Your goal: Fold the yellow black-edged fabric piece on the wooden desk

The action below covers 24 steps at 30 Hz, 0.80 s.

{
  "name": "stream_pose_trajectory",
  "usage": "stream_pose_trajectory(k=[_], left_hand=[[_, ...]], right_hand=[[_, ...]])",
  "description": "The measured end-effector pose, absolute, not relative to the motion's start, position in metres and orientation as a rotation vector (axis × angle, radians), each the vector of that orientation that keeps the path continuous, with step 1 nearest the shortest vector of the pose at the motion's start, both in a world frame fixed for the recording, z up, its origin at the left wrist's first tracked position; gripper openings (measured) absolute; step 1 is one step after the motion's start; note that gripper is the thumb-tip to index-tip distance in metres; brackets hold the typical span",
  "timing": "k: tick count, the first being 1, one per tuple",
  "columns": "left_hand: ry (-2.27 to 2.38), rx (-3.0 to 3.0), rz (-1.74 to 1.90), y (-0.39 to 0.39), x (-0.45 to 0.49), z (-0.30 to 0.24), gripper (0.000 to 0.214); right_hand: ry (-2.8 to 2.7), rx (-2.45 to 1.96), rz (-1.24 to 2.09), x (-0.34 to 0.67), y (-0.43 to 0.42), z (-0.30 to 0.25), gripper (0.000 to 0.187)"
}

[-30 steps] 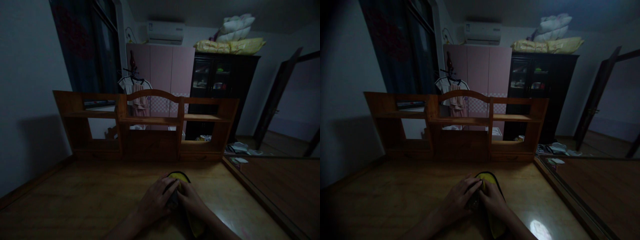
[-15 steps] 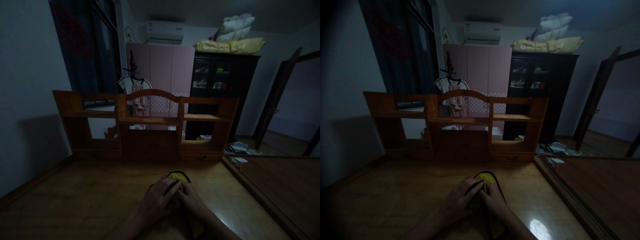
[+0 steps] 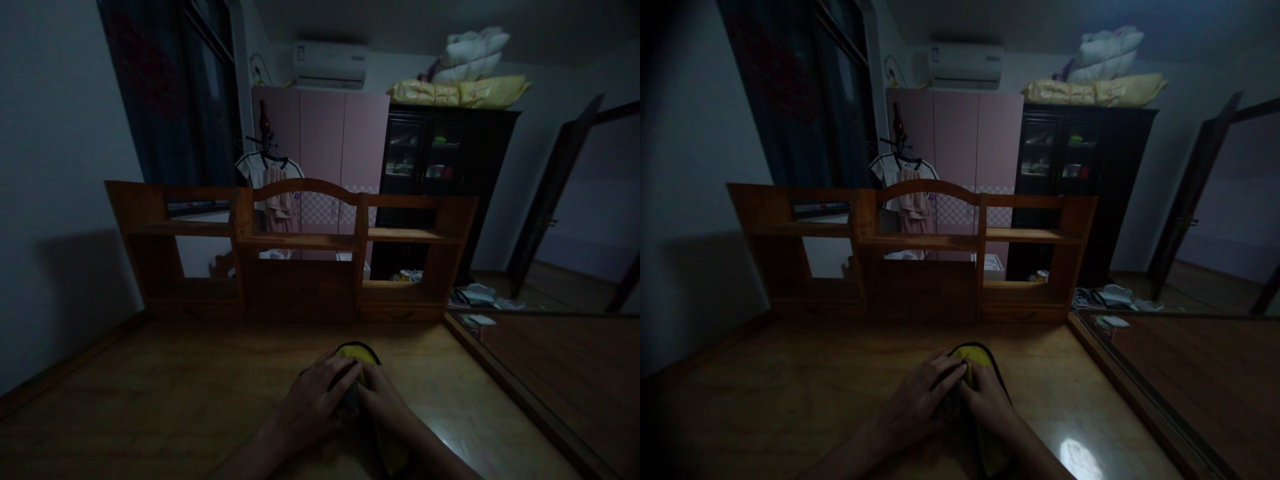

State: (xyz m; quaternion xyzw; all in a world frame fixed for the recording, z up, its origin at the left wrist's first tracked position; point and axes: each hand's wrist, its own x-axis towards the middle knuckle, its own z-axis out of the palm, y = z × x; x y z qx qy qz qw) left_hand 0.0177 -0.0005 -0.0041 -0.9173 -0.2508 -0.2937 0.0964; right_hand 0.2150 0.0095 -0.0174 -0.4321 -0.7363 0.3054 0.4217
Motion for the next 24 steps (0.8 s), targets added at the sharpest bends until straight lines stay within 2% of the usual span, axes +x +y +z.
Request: stream_pose_trajectory(k=[11,24], left_hand=[[-0.737,-2.700,-0.883,0.0003,0.0182,-0.0062,0.079],[-0.715,-2.713,-0.903,0.0007,0.0186,-0.0037,0.075]], right_hand=[[-1.847,-1.050,0.755,0.2124,0.0072,-0.0096,0.025],[-1.840,-1.019,0.817,0.2118,0.0063,-0.0083,0.029]])
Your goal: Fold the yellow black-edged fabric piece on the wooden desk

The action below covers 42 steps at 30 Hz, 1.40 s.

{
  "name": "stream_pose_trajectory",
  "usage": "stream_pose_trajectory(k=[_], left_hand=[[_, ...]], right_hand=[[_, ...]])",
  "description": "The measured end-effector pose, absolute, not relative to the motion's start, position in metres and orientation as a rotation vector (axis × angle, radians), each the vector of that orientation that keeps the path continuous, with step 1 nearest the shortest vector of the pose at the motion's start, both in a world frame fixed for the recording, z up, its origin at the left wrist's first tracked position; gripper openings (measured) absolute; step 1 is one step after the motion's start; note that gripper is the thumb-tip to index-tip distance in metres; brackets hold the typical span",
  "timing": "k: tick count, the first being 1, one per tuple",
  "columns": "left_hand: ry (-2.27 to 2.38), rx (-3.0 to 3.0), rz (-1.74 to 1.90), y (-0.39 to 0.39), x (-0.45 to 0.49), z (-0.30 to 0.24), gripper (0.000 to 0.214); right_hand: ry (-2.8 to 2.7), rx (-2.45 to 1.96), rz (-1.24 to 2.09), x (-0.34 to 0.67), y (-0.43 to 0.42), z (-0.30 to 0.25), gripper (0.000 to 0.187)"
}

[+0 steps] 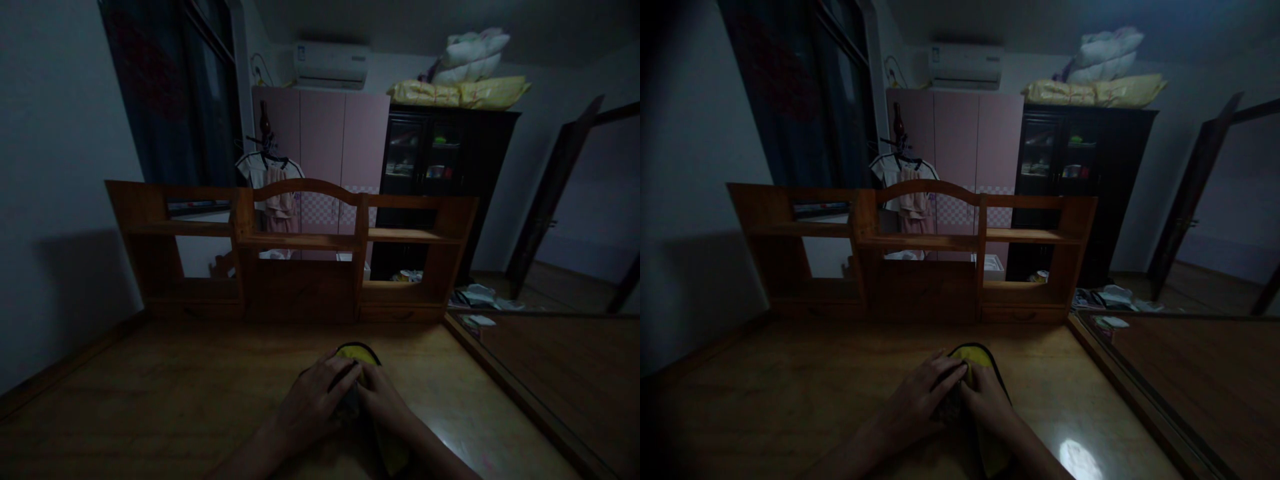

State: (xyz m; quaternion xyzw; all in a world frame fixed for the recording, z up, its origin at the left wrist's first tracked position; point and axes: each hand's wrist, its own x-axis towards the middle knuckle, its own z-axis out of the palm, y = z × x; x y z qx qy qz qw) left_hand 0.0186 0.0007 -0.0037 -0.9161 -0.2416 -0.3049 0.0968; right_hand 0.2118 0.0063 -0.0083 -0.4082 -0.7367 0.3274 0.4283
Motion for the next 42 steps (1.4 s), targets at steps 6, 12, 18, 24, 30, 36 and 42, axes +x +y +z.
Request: stream_pose_trajectory(k=[6,12,18,24,30,36,42], left_hand=[[-0.729,-2.708,-0.885,0.002,0.019,-0.008,0.079],[-0.739,-2.733,-0.867,0.001,0.018,-0.006,0.080],[-0.742,-2.724,-0.865,0.001,0.018,-0.006,0.080],[-0.726,-2.706,-0.878,0.000,0.018,-0.004,0.079],[-0.723,-2.729,-0.871,0.001,0.019,-0.005,0.078],[-0.746,-2.703,-0.882,0.000,0.019,-0.006,0.078],[-0.763,-2.656,-0.884,0.000,0.017,-0.004,0.077]], right_hand=[[-1.852,-1.009,0.798,0.212,0.006,-0.005,0.030],[-1.840,-1.030,0.812,0.212,0.006,-0.007,0.027],[-1.848,-1.051,0.780,0.212,0.006,-0.009,0.025],[-1.834,-1.029,0.812,0.212,0.006,-0.007,0.028],[-1.810,-1.076,0.817,0.214,0.010,-0.015,0.031],[-1.821,-1.003,0.874,0.213,0.008,-0.011,0.027],[-1.812,-0.949,0.868,0.211,0.008,-0.009,0.026]])
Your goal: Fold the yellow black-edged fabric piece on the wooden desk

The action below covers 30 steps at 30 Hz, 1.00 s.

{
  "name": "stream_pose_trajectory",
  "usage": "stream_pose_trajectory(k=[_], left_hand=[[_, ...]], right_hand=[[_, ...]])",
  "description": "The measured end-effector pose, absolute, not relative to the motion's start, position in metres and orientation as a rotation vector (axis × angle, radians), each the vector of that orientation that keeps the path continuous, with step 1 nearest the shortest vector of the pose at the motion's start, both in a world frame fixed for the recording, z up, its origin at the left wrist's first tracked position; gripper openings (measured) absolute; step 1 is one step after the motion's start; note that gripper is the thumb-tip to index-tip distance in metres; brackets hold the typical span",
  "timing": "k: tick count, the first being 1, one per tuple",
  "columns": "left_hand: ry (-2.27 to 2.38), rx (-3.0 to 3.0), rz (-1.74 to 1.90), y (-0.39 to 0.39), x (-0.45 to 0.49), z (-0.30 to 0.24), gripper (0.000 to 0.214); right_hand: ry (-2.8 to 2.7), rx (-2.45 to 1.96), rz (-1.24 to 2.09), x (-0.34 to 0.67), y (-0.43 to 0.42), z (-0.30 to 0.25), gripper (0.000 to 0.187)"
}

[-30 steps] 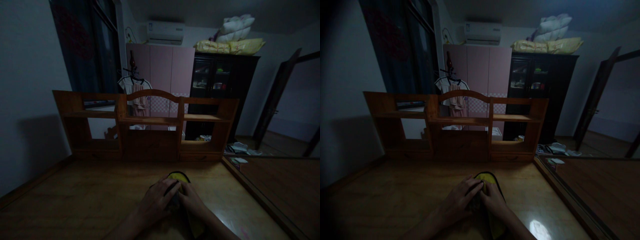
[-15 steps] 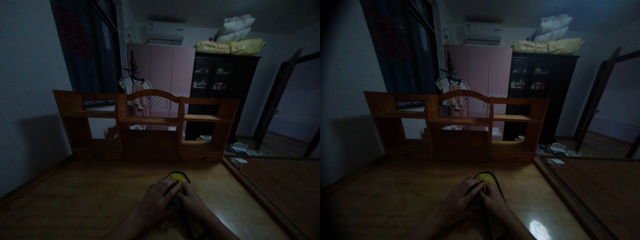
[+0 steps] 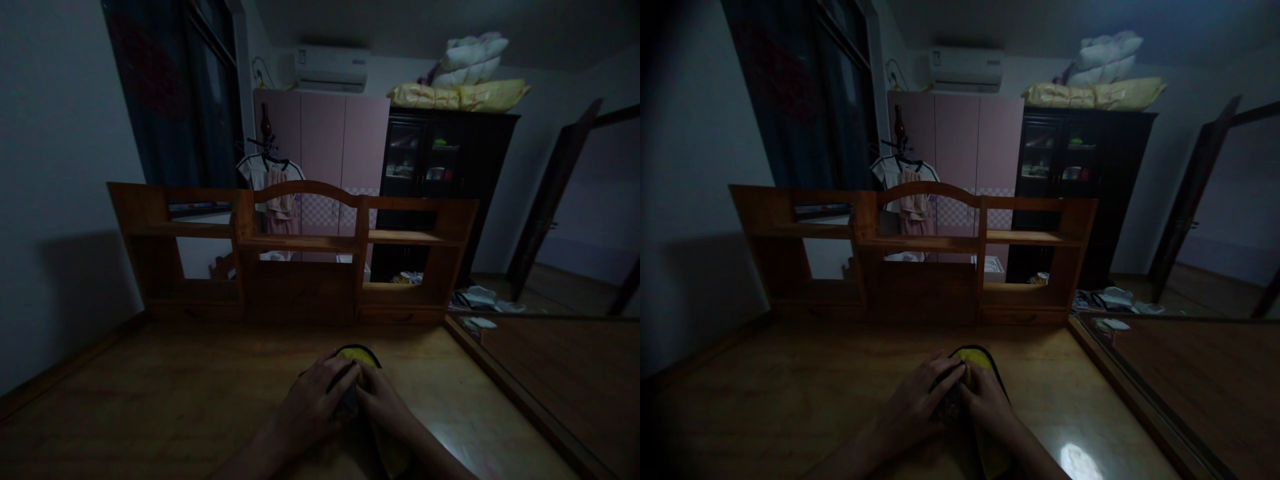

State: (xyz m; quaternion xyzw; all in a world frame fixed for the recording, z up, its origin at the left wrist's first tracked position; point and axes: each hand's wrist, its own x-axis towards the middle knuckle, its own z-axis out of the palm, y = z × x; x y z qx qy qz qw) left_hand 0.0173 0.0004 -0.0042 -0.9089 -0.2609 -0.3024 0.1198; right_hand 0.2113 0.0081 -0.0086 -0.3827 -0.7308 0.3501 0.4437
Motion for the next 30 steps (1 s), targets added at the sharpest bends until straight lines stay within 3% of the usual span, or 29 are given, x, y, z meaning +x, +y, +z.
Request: stream_pose_trajectory(k=[13,22,30], left_hand=[[-0.776,-2.633,-0.926,0.002,0.018,-0.006,0.078],[-0.765,-2.635,-0.933,0.002,0.019,-0.006,0.074],[-0.757,-2.640,-0.940,0.001,0.018,-0.005,0.073]], right_hand=[[-1.828,-1.016,0.751,0.215,0.009,-0.016,0.042],[-1.775,-1.118,0.941,0.211,0.007,-0.008,0.030],[-1.769,-1.097,0.915,0.211,0.008,-0.009,0.026]])
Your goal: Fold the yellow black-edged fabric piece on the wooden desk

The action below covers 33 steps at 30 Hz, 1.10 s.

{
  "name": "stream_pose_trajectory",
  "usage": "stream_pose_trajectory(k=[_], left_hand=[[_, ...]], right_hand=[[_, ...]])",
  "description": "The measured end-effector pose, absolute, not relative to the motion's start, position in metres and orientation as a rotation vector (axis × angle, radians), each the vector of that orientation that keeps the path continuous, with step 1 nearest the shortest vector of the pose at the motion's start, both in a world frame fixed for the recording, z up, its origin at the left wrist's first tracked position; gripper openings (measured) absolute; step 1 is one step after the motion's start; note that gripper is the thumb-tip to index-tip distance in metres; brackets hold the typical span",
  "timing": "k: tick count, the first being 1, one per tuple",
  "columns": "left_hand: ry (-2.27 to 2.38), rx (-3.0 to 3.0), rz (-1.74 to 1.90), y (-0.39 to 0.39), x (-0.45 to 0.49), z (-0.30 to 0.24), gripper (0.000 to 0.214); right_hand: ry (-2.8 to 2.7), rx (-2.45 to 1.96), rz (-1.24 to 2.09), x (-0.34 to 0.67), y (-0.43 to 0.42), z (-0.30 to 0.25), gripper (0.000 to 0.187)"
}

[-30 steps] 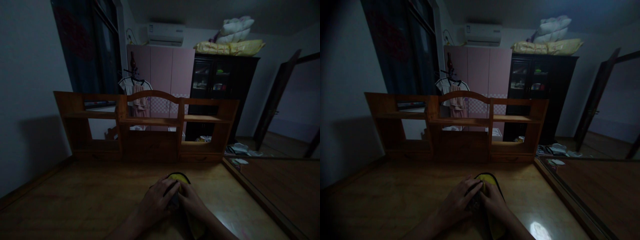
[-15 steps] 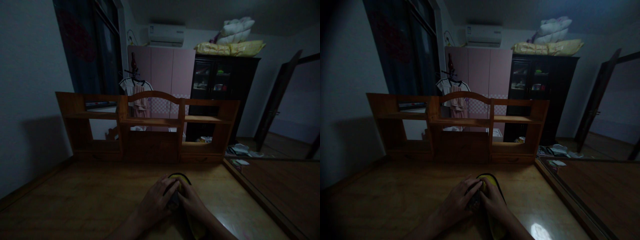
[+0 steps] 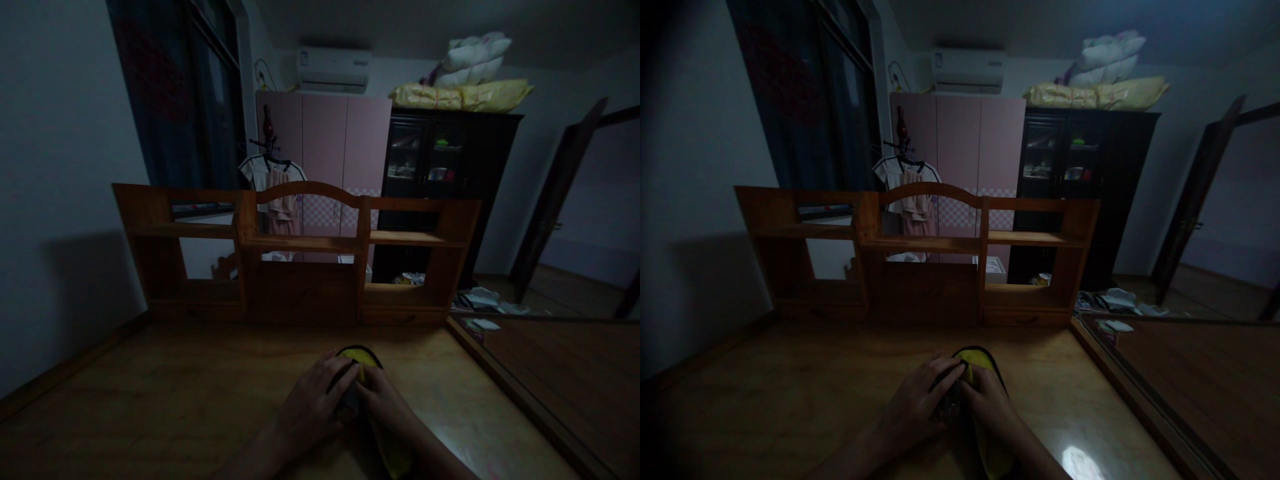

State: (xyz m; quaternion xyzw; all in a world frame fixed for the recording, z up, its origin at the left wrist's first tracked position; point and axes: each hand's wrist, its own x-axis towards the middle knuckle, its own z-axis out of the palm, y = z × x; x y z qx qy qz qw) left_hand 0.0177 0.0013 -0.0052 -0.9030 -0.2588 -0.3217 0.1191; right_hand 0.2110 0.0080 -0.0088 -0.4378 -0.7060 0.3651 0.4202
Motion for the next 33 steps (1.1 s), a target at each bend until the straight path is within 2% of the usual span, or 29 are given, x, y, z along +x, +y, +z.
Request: stream_pose_trajectory(k=[11,23,28,33], left_hand=[[-0.812,-2.642,-1.063,-0.0010,0.0172,-0.0099,0.067],[-0.930,-2.662,-1.049,-0.0010,0.0196,-0.0085,0.071],[-1.061,-2.719,-1.006,0.0015,0.0188,-0.0087,0.087],[-1.036,-2.711,-1.029,0.0077,0.0182,-0.0124,0.080]], right_hand=[[-1.709,-1.220,0.923,0.2129,0.0083,-0.0123,0.033],[-1.677,-1.050,1.070,0.2099,0.0042,-0.0045,0.029],[-1.738,-1.086,0.911,0.2108,0.0053,-0.0048,0.027],[-1.820,-1.112,0.742,0.2092,0.0055,-0.0067,0.022]])
